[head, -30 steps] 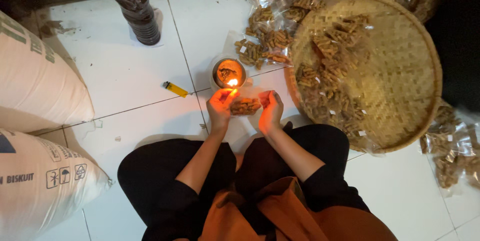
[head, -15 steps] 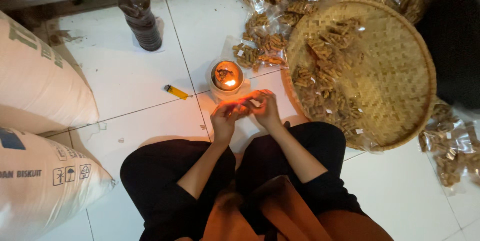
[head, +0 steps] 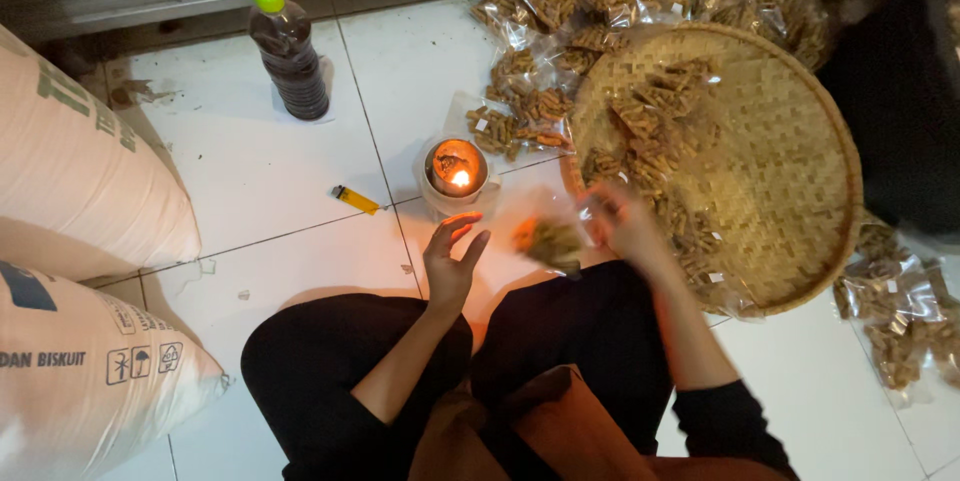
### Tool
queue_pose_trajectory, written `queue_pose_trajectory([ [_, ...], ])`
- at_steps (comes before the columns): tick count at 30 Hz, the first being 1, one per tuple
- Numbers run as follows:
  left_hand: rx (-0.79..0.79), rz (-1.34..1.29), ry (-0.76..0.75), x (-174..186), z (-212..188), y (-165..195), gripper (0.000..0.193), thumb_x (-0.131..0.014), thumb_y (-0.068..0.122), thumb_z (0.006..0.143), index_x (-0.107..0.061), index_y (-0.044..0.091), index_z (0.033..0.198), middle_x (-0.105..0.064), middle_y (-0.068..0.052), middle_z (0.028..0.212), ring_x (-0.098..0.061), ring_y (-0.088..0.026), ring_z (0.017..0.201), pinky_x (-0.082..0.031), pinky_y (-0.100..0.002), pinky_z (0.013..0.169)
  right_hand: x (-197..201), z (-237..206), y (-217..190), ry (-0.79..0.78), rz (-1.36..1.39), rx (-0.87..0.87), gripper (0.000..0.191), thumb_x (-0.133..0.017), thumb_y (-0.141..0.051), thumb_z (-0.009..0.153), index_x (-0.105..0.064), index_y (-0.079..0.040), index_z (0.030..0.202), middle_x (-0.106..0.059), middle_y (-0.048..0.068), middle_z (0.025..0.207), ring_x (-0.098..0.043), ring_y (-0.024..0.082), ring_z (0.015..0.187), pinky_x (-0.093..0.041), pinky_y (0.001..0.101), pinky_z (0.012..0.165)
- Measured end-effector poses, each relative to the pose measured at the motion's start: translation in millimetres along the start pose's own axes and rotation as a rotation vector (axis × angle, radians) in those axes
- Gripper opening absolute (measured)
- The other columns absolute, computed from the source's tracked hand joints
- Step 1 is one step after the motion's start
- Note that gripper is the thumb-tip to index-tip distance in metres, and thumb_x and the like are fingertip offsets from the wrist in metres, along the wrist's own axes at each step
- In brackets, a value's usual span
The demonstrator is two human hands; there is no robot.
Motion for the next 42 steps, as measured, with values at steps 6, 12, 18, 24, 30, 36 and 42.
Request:
queue_pose_trajectory([
  [6, 0.216, 0.045, -0.113, -13, -3, -10, 0.02, -0.075, 0.006, 0.091, -0.075, 0.006, 0.111, -0.076, -0.007, 0.098, -0.073, -0.013, 0.088, -0.059, -0.029, 0.082, 145, 120, -35, 0.405, 0.081, 0.139, 0.018, -0.06, -0.015, 0.114, -0.058, -0.004, 0.1, -0.061, 0.002, 0.084, -0.06, 0.012, 0.071, -0.047, 0.0276, 0.06],
  [12, 0.175, 0.086, -0.169, -20, -6, -18, 0.019, -0.074, 0.008, 0.093, -0.073, 0.007, 0.111, -0.076, -0.006, 0.095, -0.072, -0.013, 0.083, -0.059, -0.027, 0.077, 200, 177, -36, 0.534, 0.475, 0.221, 0.008, -0.058, -0.012, 0.106, -0.051, -0.013, 0.111, -0.059, 0.002, 0.091, -0.064, 0.017, 0.08, -0.053, 0.0325, 0.07],
  [18, 0.205, 0.138, -0.211, -19, -6, -17, 0.017, -0.074, 0.011, 0.093, -0.074, 0.008, 0.11, -0.076, -0.006, 0.093, -0.073, -0.014, 0.083, -0.056, -0.028, 0.074, 107, 149, 43, -0.016, -0.797, -0.056, 0.046, -0.074, -0.021, 0.092, -0.055, -0.011, 0.133, -0.066, 0.019, 0.108, -0.063, 0.039, 0.101, -0.046, 0.0544, 0.092],
  [24, 0.168, 0.181, -0.207, -19, -9, -20, 0.017, -0.074, 0.012, 0.093, -0.074, 0.008, 0.109, -0.076, -0.005, 0.093, -0.072, -0.015, 0.082, -0.057, -0.028, 0.076, 94, 124, 57, 0.376, -1.289, 0.039, 0.025, -0.069, -0.015, 0.087, -0.08, -0.03, 0.104, -0.078, 0.007, 0.094, -0.062, 0.035, 0.133, -0.03, 0.063, 0.114],
  [30, 0.084, 0.212, -0.258, -20, -5, -12, 0.023, -0.077, 0.016, 0.093, -0.072, 0.009, 0.115, -0.074, -0.008, 0.113, -0.073, -0.02, 0.103, -0.06, -0.033, 0.088, 116, 118, 35, 0.27, -0.849, 0.112, 0.018, -0.06, -0.019, 0.106, -0.076, -0.018, 0.115, -0.074, 0.015, 0.086, -0.07, 0.035, 0.079, -0.045, 0.05, 0.097],
  [36, -0.256, 0.41, -0.308, -20, 17, 33, 0.095, -0.095, 0.03, 0.068, -0.045, 0.005, 0.145, -0.049, -0.018, 0.148, -0.047, -0.037, 0.137, -0.039, -0.048, 0.112, 84, 60, -26, -0.425, -0.282, 0.048, 0.036, -0.051, -0.001, 0.085, -0.071, -0.012, 0.113, -0.077, 0.008, 0.098, -0.07, 0.025, 0.091, -0.056, 0.0378, 0.076],
  [42, 0.283, -0.208, -0.959, -30, -5, 45, 0.118, -0.096, 0.033, 0.064, -0.027, 0.011, 0.157, -0.059, -0.007, 0.143, -0.054, -0.019, 0.132, -0.043, -0.039, 0.111, -21, 18, -76, -0.779, -0.221, 0.169, 0.03, -0.053, -0.026, 0.103, -0.071, -0.006, 0.114, -0.079, 0.007, 0.099, -0.073, 0.02, 0.092, -0.057, 0.035, 0.085],
])
Point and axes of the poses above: each hand's wrist, its own z-axis towards the middle knuckle, its own x-axis out of the back of the hand, y = z × x, the point moved 5 cm from there along z, towards the middle knuckle
